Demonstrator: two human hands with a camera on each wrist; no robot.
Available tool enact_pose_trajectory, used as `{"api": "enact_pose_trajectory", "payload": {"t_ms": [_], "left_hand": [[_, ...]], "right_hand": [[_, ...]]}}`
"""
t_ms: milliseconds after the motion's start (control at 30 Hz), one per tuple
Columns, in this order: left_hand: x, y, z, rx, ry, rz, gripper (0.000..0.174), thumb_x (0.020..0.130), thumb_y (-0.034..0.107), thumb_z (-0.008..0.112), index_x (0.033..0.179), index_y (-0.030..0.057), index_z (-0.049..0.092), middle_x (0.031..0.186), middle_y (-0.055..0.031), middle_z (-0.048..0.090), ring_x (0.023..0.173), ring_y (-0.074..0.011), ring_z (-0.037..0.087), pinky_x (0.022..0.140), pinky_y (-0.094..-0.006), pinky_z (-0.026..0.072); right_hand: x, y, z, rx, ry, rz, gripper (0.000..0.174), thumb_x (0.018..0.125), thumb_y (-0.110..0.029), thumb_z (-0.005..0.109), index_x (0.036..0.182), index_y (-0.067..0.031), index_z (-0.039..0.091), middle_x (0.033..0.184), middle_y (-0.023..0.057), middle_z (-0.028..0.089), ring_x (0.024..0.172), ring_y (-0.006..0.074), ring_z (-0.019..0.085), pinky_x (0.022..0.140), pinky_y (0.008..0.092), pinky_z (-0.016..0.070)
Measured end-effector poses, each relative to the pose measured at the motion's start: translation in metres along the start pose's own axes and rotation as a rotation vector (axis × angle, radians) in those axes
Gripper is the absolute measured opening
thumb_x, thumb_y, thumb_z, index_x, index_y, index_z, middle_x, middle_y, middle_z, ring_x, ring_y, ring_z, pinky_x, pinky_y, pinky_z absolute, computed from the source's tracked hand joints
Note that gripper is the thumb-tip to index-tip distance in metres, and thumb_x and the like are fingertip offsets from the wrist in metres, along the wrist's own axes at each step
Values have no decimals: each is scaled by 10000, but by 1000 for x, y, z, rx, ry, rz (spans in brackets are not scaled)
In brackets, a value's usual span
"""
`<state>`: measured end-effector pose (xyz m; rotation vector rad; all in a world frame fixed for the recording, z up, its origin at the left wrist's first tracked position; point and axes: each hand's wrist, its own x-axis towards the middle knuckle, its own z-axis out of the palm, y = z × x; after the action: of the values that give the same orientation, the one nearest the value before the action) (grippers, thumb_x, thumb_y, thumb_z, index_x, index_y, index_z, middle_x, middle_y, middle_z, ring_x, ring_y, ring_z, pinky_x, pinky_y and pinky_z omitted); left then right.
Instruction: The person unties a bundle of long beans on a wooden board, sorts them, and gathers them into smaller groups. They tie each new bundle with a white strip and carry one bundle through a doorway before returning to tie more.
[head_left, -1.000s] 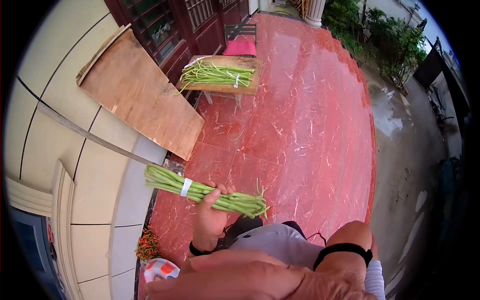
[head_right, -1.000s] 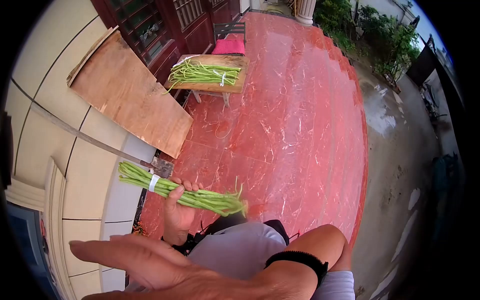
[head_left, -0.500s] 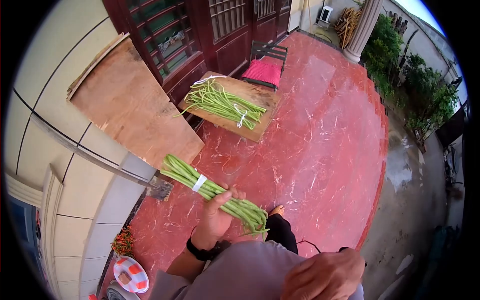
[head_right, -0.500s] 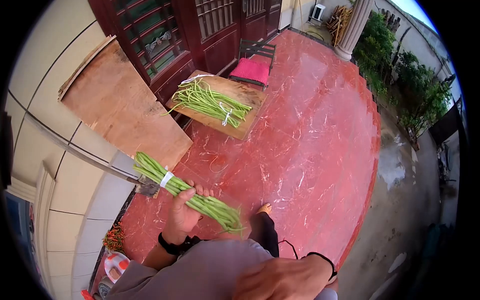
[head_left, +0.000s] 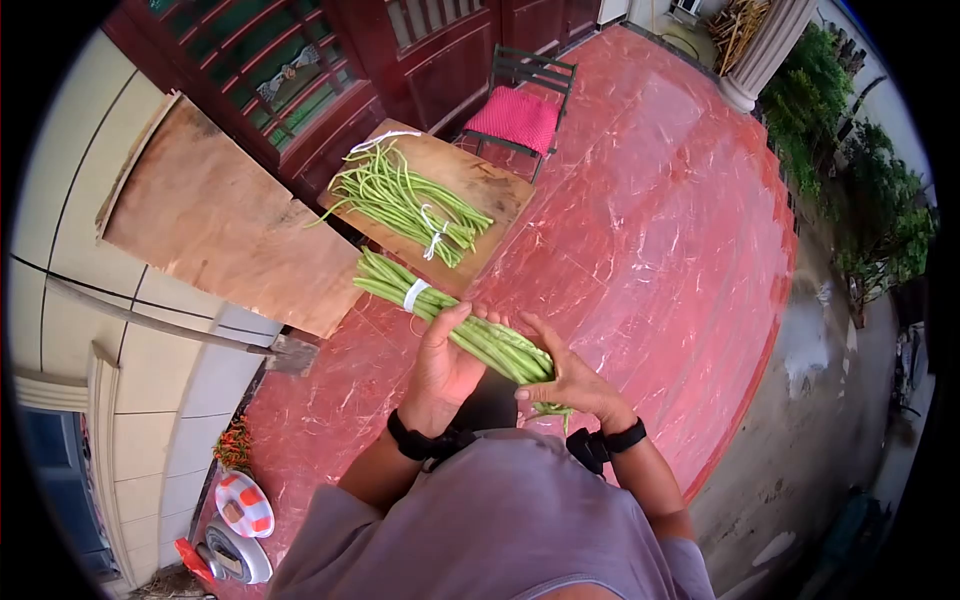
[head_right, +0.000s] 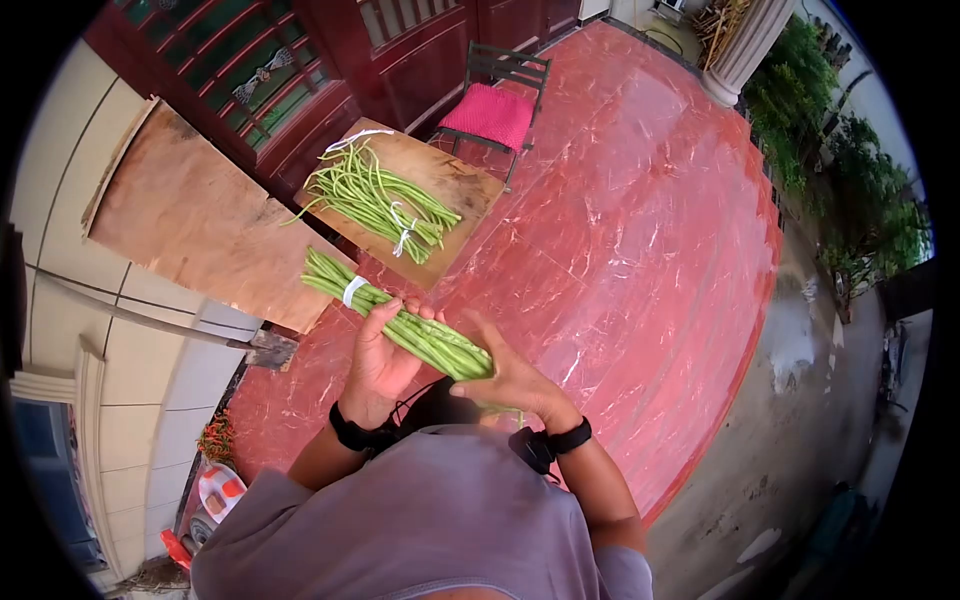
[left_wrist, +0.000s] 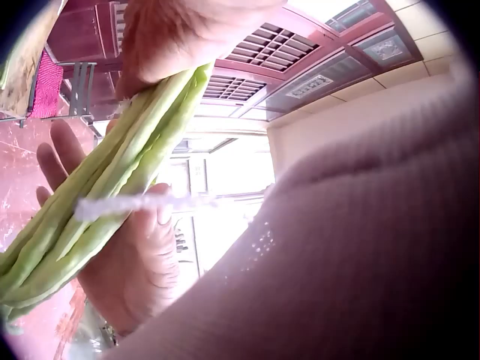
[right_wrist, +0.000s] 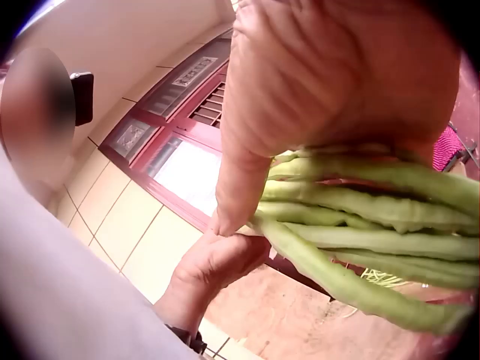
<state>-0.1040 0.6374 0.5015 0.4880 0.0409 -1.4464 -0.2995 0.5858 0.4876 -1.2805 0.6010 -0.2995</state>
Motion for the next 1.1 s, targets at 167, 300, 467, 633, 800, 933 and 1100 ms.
{"api": "enact_pose_trajectory", "payload": {"t_ms": [167, 300, 467, 633, 800, 933, 1100], "left_hand": [[107, -25, 6, -124, -13, -18, 50, 890, 96, 599, 874, 49, 603, 855, -76, 623, 899, -231, 606, 1003, -443, 444], [192, -33, 28, -130, 96, 26, 95, 895, 137, 610, 862, 49, 599, 836, -66, 621, 877, -222, 609, 1007, -435, 448], [268, -42, 57, -55, 53, -5, 364, 928, 258, 617, 1213, 48, 532, 1264, -151, 556, 1234, -319, 497, 1041, -496, 412], [330, -28, 65, -196, 141, 49, 463, 908, 340, 654, 1230, 54, 483, 1230, -164, 547, 1151, -316, 528, 1020, -496, 417], [383, -66, 48, -318, 245, 131, 382, 892, 303, 676, 1124, 40, 526, 1077, -143, 591, 1037, -305, 578, 979, -495, 449], [411, -98, 63, -315, 341, 254, 340, 879, 266, 686, 1102, 53, 542, 1037, -136, 593, 1034, -313, 576, 990, -510, 453], [413, -129, 66, -497, 434, 506, 306, 865, 261, 704, 1076, 68, 594, 1102, -132, 617, 1095, -297, 572, 997, -496, 452]], "right_hand": [[56, 5, -99, 131, -168, 91, 939, 740, -72, 787, 1495, -40, 230, 1235, 103, 547, 1120, 147, 530, 937, 279, 439], [99, -17, -179, -117, -190, 174, 733, 758, -75, 757, 1394, -19, 398, 1133, 85, 597, 1042, 126, 563, 879, 269, 468], [132, -64, -275, -244, -114, 208, 602, 742, -73, 724, 1291, -13, 484, 938, 11, 603, 848, 92, 564, 768, 252, 484], [170, -103, -357, -342, -125, 131, 607, 719, -67, 707, 1287, -16, 499, 929, 29, 594, 816, 94, 553, 738, 248, 471], [228, -132, -445, -517, -450, 281, 693, 728, -81, 718, 1364, -10, 453, 1094, 111, 653, 979, 130, 594, 883, 280, 475], [279, -170, -504, -613, -643, 330, 677, 731, -73, 701, 1359, -14, 455, 1060, 96, 648, 955, 141, 592, 860, 285, 477], [352, -190, -537, -480, -922, 503, 654, 754, -71, 711, 1353, -13, 453, 1073, 45, 604, 940, 130, 568, 832, 280, 479]]}}
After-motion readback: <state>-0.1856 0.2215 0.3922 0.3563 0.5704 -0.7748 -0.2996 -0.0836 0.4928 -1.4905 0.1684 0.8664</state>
